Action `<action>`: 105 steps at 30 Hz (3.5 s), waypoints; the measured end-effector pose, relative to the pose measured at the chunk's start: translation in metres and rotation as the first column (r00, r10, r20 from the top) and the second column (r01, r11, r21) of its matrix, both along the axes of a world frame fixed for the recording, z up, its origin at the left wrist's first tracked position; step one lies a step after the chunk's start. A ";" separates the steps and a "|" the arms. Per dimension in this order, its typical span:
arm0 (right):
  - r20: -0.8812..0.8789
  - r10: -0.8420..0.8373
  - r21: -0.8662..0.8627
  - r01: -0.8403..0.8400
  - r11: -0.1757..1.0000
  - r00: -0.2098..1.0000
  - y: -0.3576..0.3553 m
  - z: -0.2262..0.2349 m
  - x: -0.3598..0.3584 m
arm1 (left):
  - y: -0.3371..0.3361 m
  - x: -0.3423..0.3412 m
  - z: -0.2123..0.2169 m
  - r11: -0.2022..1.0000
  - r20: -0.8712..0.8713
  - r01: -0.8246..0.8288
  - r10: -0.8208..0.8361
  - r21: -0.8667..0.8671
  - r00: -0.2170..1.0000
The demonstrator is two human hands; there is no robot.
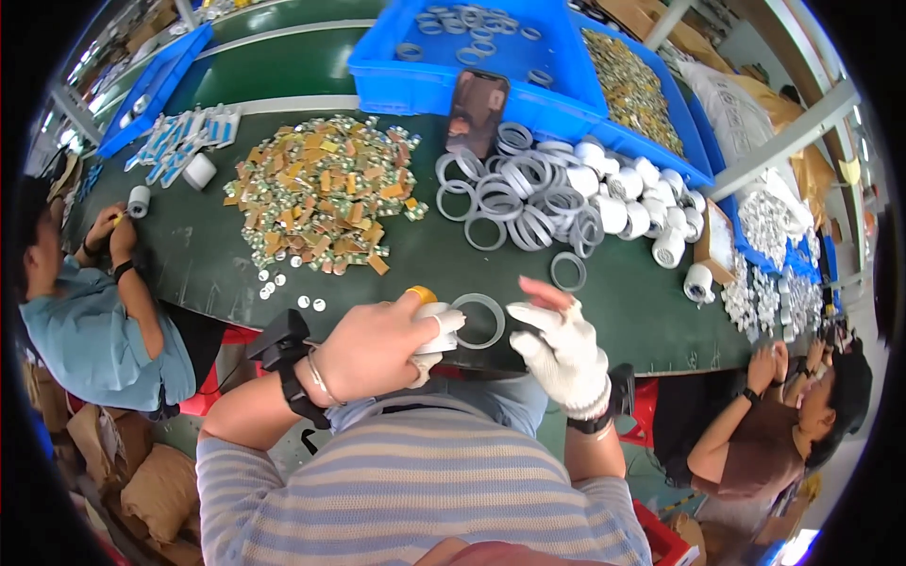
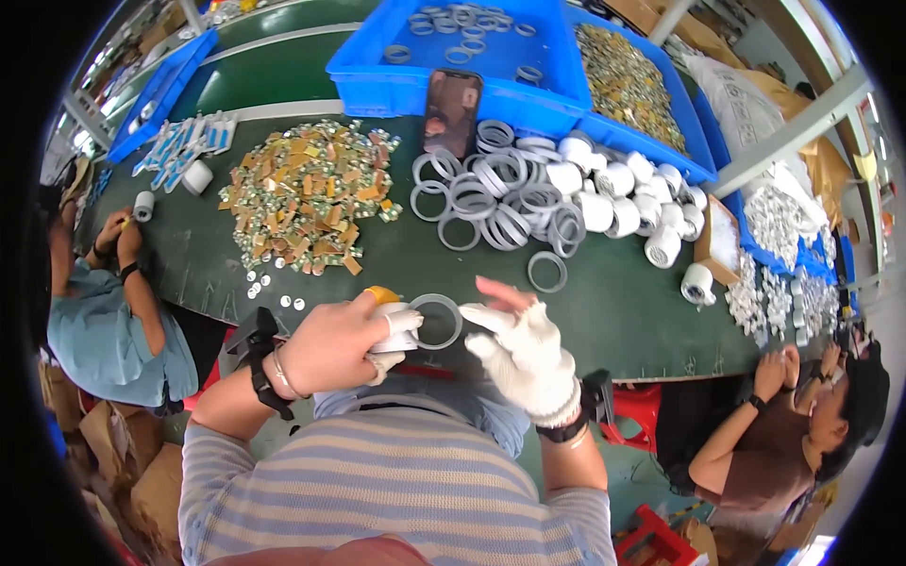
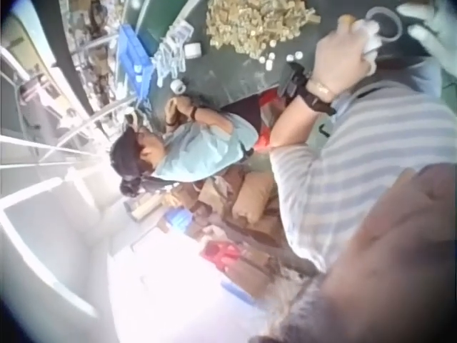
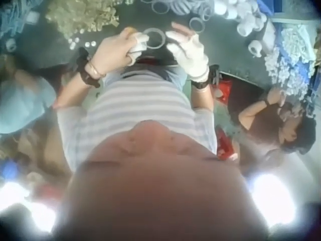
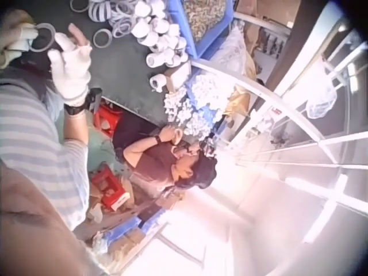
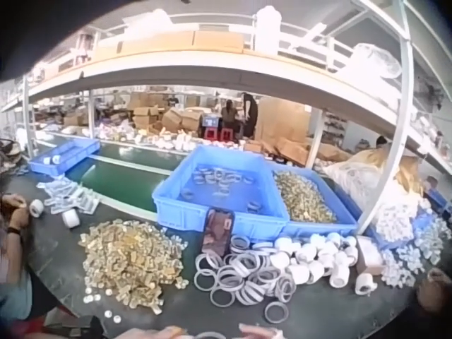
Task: The person picks up a grey ring and a white housing, then presses the ring into the housing. They then pick up a circuit board, insert it into the housing, and place the assembled unit on the table before repeating the process.
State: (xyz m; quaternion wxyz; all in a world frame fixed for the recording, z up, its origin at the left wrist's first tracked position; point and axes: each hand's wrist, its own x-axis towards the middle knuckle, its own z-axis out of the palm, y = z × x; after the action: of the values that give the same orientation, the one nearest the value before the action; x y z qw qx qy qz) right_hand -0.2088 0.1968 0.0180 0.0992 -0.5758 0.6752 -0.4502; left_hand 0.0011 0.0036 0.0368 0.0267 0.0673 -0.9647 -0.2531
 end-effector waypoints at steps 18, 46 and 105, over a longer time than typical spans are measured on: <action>0.442 0.116 -0.028 -0.115 0.993 0.890 -0.019 0.000 0.029 | 0.020 0.005 -0.060 -0.205 -0.012 0.073 0.283 0.976 0.959; 0.160 0.084 0.068 -0.096 0.993 0.984 -0.037 -0.013 0.034 | 0.046 -0.001 -0.076 0.166 -0.203 0.158 0.307 0.973 0.930; -0.368 -0.167 0.029 0.191 0.981 0.915 -0.048 -0.020 -0.034 | -0.122 -0.093 -0.059 0.859 -0.126 -0.210 0.170 -0.467 0.977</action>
State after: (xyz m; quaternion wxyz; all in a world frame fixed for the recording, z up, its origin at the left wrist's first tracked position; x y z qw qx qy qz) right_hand -0.2431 0.1486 -0.0023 -0.0506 -0.5813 0.7458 -0.3214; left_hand -0.0915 -0.1179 -0.0220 0.1059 0.1432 -0.9840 -0.0062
